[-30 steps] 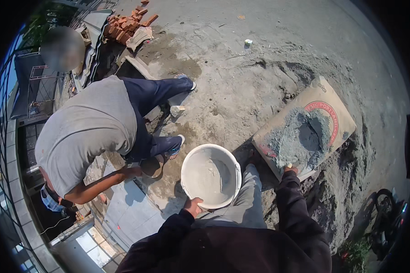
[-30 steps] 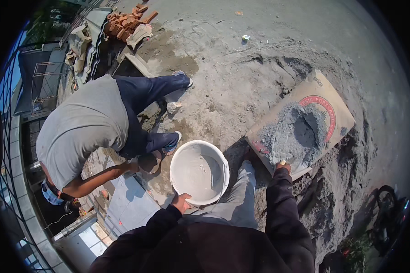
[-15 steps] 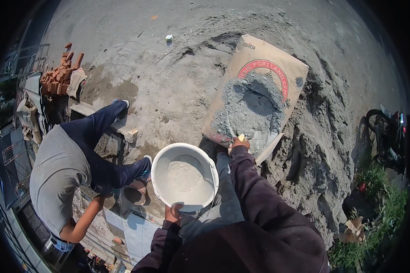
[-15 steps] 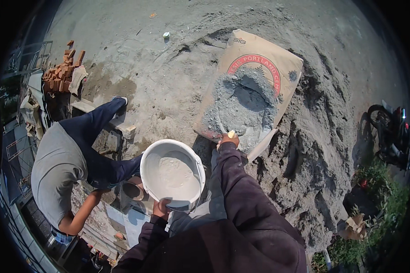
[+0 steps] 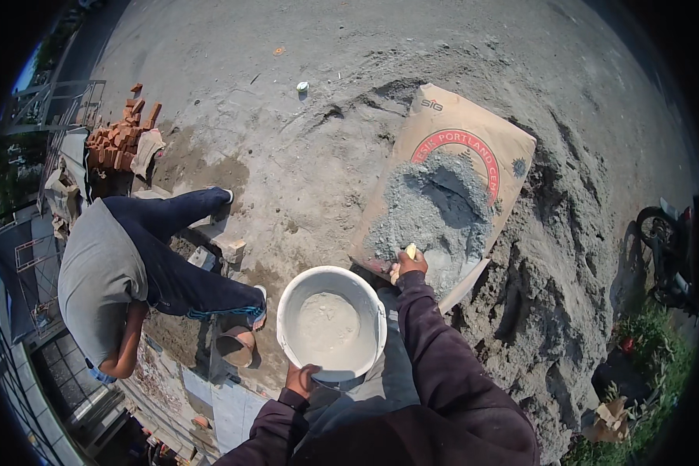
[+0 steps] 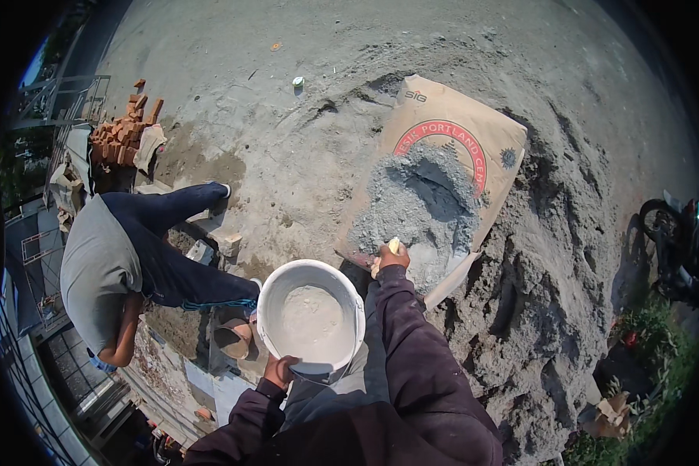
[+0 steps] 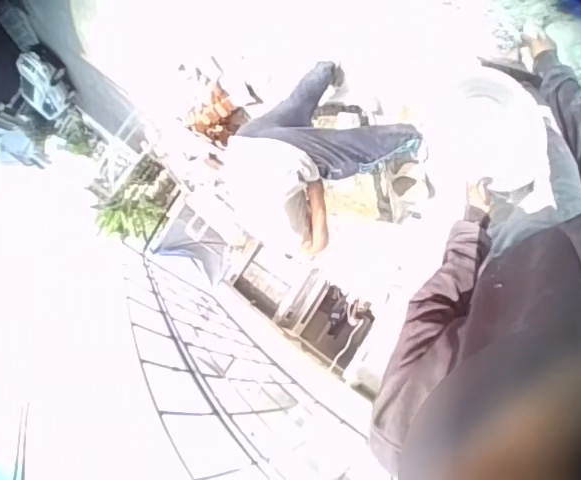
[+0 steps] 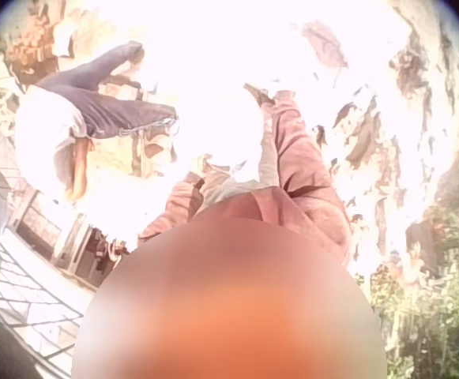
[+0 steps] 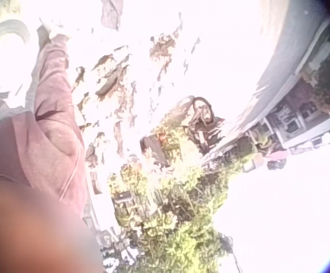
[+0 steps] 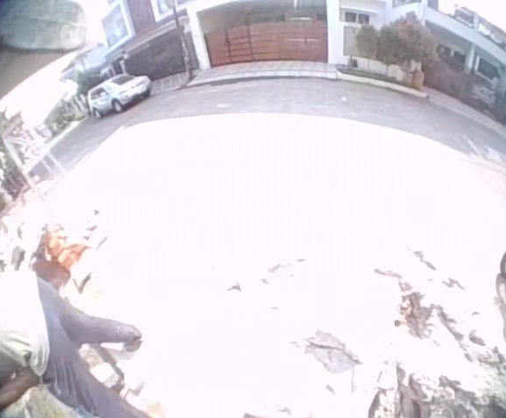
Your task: Applying mortar with a trowel and laying stone tiles onto a prepared floor surface.
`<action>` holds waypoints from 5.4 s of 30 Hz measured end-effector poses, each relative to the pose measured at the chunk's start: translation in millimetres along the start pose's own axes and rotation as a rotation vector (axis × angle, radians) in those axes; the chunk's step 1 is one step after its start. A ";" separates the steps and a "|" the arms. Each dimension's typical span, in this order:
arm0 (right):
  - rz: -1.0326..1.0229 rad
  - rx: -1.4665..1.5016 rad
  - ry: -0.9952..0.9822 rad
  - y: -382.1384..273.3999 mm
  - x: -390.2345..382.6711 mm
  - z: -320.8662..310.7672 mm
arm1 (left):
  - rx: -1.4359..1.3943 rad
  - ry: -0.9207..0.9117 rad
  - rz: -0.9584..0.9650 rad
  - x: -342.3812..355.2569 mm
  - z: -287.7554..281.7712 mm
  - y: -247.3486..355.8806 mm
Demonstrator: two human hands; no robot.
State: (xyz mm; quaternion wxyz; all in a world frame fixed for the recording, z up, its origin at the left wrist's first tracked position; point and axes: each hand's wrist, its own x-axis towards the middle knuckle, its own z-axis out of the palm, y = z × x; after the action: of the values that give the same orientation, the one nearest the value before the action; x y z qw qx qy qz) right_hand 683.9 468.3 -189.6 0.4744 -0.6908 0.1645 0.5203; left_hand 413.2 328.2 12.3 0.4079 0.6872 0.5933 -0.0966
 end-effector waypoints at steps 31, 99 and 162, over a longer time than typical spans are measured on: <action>-0.674 -1.066 -0.472 -49.4 -79.1 -68.6 | -0.415 0.002 -0.426 227.7 -2.3 131.2; -0.824 -1.069 -0.414 -58.5 -61.2 -89.4 | -0.247 -0.090 -0.286 236.6 -20.6 94.7; -1.228 -1.617 -0.557 -127.0 -157.2 -69.1 | -0.784 -0.076 -0.459 135.2 -73.8 104.1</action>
State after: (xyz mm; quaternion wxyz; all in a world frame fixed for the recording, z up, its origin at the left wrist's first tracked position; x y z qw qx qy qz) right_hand 750.8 432.3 10.0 0.0754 -0.6222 -0.7249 0.2858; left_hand 517.8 481.4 23.2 0.6269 0.3277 0.7065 0.0220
